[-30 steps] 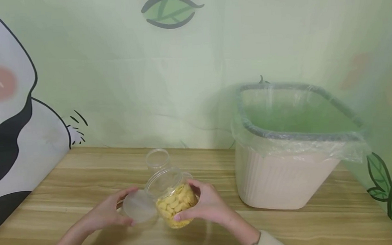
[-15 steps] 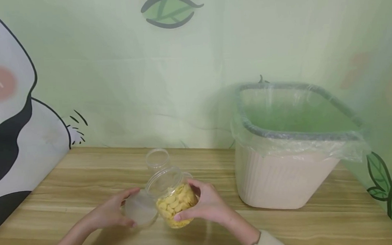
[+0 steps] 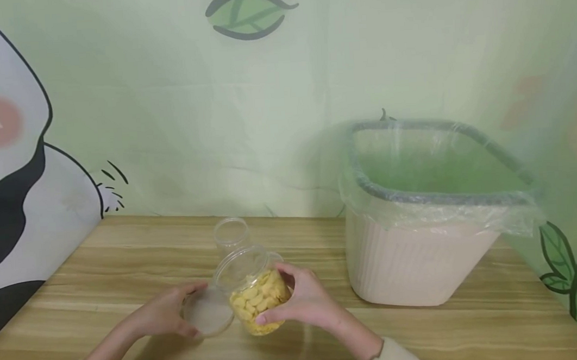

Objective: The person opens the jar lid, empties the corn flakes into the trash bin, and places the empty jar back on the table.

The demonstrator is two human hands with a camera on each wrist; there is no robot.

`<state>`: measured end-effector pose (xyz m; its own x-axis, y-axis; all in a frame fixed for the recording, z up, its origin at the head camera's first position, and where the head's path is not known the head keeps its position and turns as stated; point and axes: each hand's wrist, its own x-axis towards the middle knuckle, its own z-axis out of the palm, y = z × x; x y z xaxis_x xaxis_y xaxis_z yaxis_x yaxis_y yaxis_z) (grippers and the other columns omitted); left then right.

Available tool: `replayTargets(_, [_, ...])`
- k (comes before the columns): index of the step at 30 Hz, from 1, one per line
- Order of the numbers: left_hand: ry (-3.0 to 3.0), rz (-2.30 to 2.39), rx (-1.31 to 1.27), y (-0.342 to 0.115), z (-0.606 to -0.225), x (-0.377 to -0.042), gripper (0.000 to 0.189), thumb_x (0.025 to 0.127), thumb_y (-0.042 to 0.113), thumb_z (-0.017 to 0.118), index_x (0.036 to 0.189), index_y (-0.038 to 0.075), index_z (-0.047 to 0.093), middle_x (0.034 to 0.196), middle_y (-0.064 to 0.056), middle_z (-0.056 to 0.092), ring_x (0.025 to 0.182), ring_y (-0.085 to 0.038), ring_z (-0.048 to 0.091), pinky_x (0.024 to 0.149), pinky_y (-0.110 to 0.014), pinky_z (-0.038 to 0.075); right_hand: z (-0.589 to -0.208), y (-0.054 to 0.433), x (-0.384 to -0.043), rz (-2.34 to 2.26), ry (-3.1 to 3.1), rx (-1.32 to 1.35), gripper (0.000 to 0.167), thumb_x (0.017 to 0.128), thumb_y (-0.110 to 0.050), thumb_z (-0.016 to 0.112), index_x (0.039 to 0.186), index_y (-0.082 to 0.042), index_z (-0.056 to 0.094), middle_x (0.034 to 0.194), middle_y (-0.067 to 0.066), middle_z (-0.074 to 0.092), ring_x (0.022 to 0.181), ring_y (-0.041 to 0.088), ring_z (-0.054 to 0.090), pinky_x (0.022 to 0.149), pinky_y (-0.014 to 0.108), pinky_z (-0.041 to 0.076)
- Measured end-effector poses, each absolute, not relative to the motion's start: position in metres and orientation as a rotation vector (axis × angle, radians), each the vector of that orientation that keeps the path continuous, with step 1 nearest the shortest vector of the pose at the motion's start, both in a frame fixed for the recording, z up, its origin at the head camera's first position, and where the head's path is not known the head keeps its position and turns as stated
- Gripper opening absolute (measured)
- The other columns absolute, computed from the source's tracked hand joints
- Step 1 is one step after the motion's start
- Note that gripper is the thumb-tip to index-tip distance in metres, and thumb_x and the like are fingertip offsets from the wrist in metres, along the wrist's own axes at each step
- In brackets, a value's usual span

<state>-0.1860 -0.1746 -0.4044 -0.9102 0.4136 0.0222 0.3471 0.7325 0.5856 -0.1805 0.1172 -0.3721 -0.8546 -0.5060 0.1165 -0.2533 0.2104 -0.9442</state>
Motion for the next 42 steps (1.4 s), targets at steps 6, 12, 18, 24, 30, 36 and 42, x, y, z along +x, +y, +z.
replayTargets(6, [2.814,0.893,0.645,-0.175,-0.404,-0.186,0.088,0.046,0.016,0.085,0.122,-0.011,0.048,0.115,-0.020,0.057,0.105,-0.032,0.053,0.089,-0.049,0.042,-0.372,0.117,-0.181,-1.698,2.265,-0.719,0.073,0.060,-0.016,0.083,0.123,-0.001,0.050,0.111,0.010,0.060,0.105,0.025,0.055,0.089,0.035,0.045])
replayTargets(12, [2.807,0.895,0.627,-0.174,-0.404,-0.186,0.088,0.047,0.015,0.085,0.122,-0.010,0.048,0.116,-0.019,0.056,0.106,-0.033,0.052,0.090,-0.049,0.041,-0.370,0.117,-0.180,-1.704,2.249,-0.719,0.073,0.060,-0.016,0.083,0.124,-0.001,0.050,0.112,0.011,0.060,0.105,0.025,0.055,0.089,0.035,0.045])
replayTargets(18, [2.806,0.909,0.588,-0.172,-0.402,-0.185,0.090,0.046,0.016,0.086,0.123,-0.010,0.047,0.119,-0.020,0.054,0.109,-0.034,0.051,0.092,-0.050,0.040,-0.371,0.117,-0.180,-1.697,2.262,-0.722,0.073,0.060,-0.016,0.082,0.123,0.001,0.050,0.111,0.010,0.060,0.105,0.025,0.055,0.089,0.037,0.044])
replayTargets(24, [2.807,0.935,0.542,-0.171,-0.401,-0.183,0.091,0.046,0.018,0.086,0.124,-0.009,0.047,0.120,-0.020,0.054,0.109,-0.035,0.050,0.093,-0.051,0.039,-0.371,0.119,-0.179,-1.687,2.280,-0.701,0.077,0.060,-0.017,0.083,0.125,0.003,0.048,0.112,0.011,0.060,0.106,0.027,0.054,0.091,0.039,0.044])
replayTargets(30, [2.802,0.969,0.506,-0.172,-0.401,-0.181,0.094,0.047,0.018,0.086,0.127,-0.006,0.045,0.124,-0.021,0.051,0.111,-0.037,0.049,0.092,-0.054,0.038,-0.369,0.121,-0.177,-1.680,2.297,-0.645,0.079,0.060,-0.019,0.084,0.126,0.004,0.046,0.114,0.012,0.059,0.111,0.030,0.052,0.093,0.042,0.042])
replayTargets(36, [2.796,0.998,0.488,-0.174,-0.397,-0.179,0.095,0.048,0.019,0.087,0.130,-0.004,0.044,0.126,-0.023,0.049,0.102,-0.034,0.054,0.085,-0.053,0.044,-0.368,0.123,-0.176,-1.683,2.299,-0.628,0.081,0.060,-0.019,0.084,0.128,0.003,0.045,0.117,0.013,0.057,0.113,0.031,0.050,0.094,0.042,0.041])
replayTargets(42, [2.808,1.019,0.473,-0.174,-0.394,-0.176,0.096,0.048,0.020,0.087,0.130,-0.004,0.043,0.126,-0.024,0.049,0.107,-0.039,0.051,0.087,-0.055,0.041,-0.367,0.125,-0.175,-1.691,2.287,-0.638,0.080,0.061,-0.019,0.083,0.128,0.005,0.045,0.117,0.013,0.057,0.114,0.031,0.050,0.094,0.043,0.041])
